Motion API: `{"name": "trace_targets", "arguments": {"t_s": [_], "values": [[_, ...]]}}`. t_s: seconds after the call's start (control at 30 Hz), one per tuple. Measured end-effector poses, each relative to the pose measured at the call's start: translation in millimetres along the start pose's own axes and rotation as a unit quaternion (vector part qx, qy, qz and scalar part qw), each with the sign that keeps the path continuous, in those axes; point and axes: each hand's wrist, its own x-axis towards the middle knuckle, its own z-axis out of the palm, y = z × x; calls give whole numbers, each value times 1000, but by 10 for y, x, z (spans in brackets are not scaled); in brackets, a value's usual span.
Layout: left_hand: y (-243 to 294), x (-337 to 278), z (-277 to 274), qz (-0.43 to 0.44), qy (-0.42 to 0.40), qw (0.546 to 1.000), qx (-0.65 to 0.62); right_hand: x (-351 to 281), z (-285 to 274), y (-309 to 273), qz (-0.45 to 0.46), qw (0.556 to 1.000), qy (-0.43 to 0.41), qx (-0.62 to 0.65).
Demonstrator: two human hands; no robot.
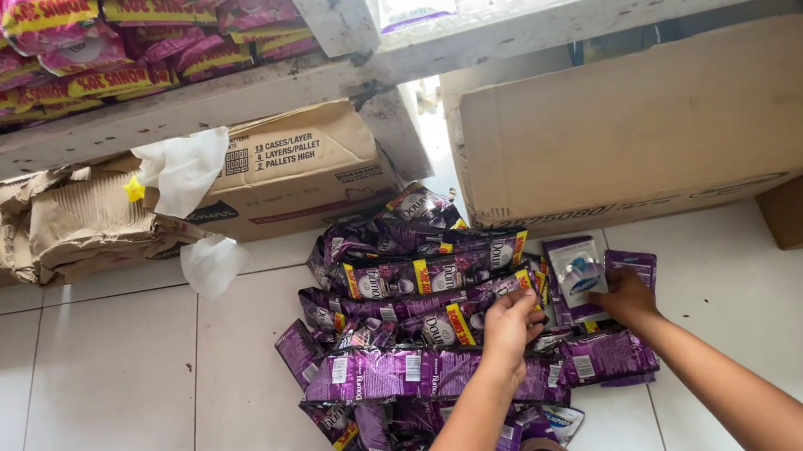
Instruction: Organizing and stocking laundry detergent sachets on shelves and sorting them on the floor.
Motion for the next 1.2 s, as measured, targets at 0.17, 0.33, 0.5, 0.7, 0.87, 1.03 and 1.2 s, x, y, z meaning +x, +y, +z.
{"name": "trace_targets", "arguments": {"t_s": [0.17,0.33,0.5,0.7,0.87,1.03,1.2], "values": [[115,-51,-20,9,-15,1000,-13,-173,-377,-484,68,991,-104,47],[333,-155,29,132,-36,990,17,-666,-1171,-1392,-63,965,-207,148],[954,-909,318,257,-118,958,44,-1336,-1727,-2370,-114,920,-203,316],[1466,-1566,572,393,-177,902,38,-1979,-2201,-3120,-243,850,-192,427],[1853,-1807,642,447,-165,879,-16,-2175,-2307,-3292,-306,848,-196,385],[2187,-1989,739,450,-150,879,-44,-2163,-2237,-3328,-335,854,-232,324],[2405,-2119,780,433,-151,886,-63,-2064,-1953,-3232,-351,842,-214,350]]}}
